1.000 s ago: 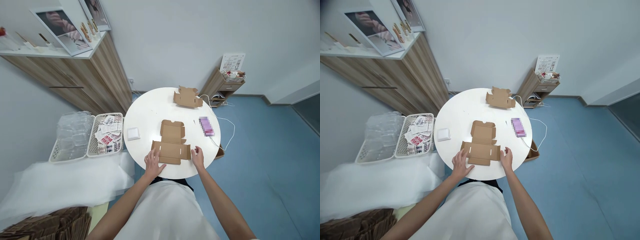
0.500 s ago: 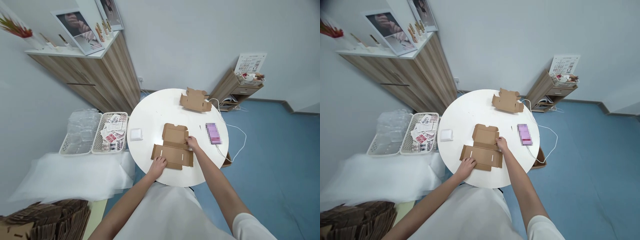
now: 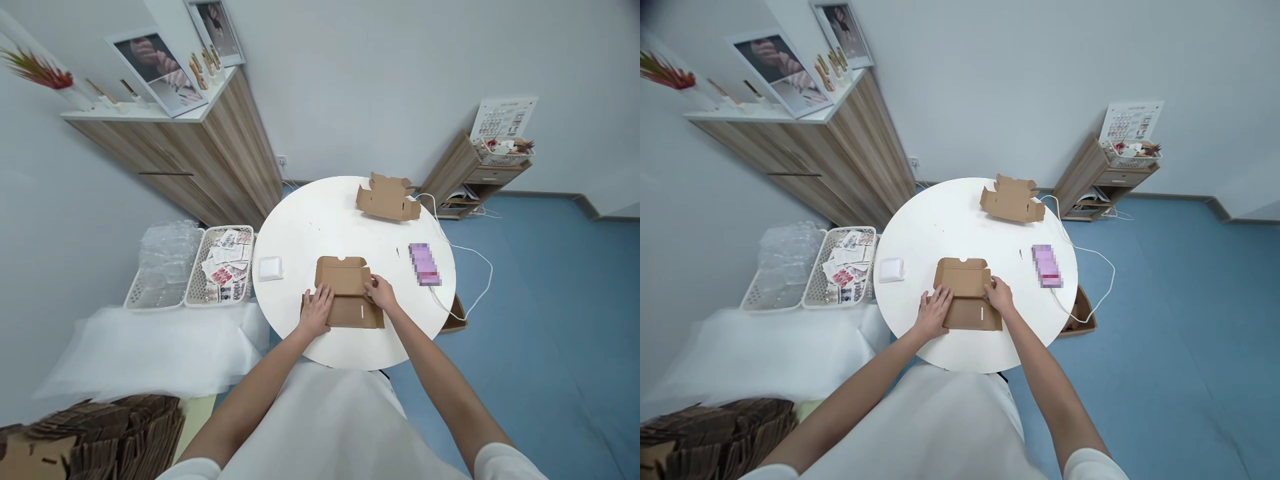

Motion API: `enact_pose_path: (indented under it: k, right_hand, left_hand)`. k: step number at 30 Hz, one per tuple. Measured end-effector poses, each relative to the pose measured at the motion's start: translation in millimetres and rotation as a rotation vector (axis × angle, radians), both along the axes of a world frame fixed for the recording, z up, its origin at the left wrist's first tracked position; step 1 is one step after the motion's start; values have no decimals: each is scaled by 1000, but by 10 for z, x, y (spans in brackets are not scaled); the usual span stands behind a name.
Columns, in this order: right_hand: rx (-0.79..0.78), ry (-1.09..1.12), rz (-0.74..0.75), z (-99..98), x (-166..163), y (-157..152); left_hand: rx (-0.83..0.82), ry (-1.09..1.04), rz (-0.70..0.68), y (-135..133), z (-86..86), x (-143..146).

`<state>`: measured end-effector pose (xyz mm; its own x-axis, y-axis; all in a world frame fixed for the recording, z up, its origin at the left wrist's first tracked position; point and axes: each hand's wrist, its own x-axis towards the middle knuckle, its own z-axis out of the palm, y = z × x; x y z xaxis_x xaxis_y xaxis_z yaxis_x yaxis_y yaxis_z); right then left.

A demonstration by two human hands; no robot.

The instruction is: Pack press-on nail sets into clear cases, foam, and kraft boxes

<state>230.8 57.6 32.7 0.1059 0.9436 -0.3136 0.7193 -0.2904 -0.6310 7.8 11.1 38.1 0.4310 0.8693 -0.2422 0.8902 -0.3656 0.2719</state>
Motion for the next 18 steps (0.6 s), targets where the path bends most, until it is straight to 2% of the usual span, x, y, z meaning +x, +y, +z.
enact_pose_path:
  k: [2, 4, 6, 7, 9, 12, 15, 17, 18]
  right_hand:
    - [165, -220, 136, 51, -31, -140]
    - [268, -368, 394, 71, -74, -307]
    - [281, -439, 645, 41, -129, -464]
    - [268, -467, 711, 9, -159, -529]
    - [236, -512, 744, -72, -216, -618]
    - [210, -541, 703, -174, -281, -670]
    - [212, -540, 681, -207, -316, -693]
    - [212, -537, 676, -203, -333, -717]
    - [210, -536, 674, -199, -343, -732]
  left_hand:
    - [15, -13, -13, -11, -13, -13]
    - [35, -22, -25, -31, -20, -22]
    - [49, -24, -32, -53, -14, -26]
    - [54, -23, -34, -66, -5, -31]
    - [64, -27, -42, -102, 20, -57]
    - [95, -62, 10, -207, 39, -187]
    - [96, -140, 305, -371, -31, -430]
    - [13, -238, 549, -476, -129, -601]
    - [-51, -313, 616, -516, -184, -672]
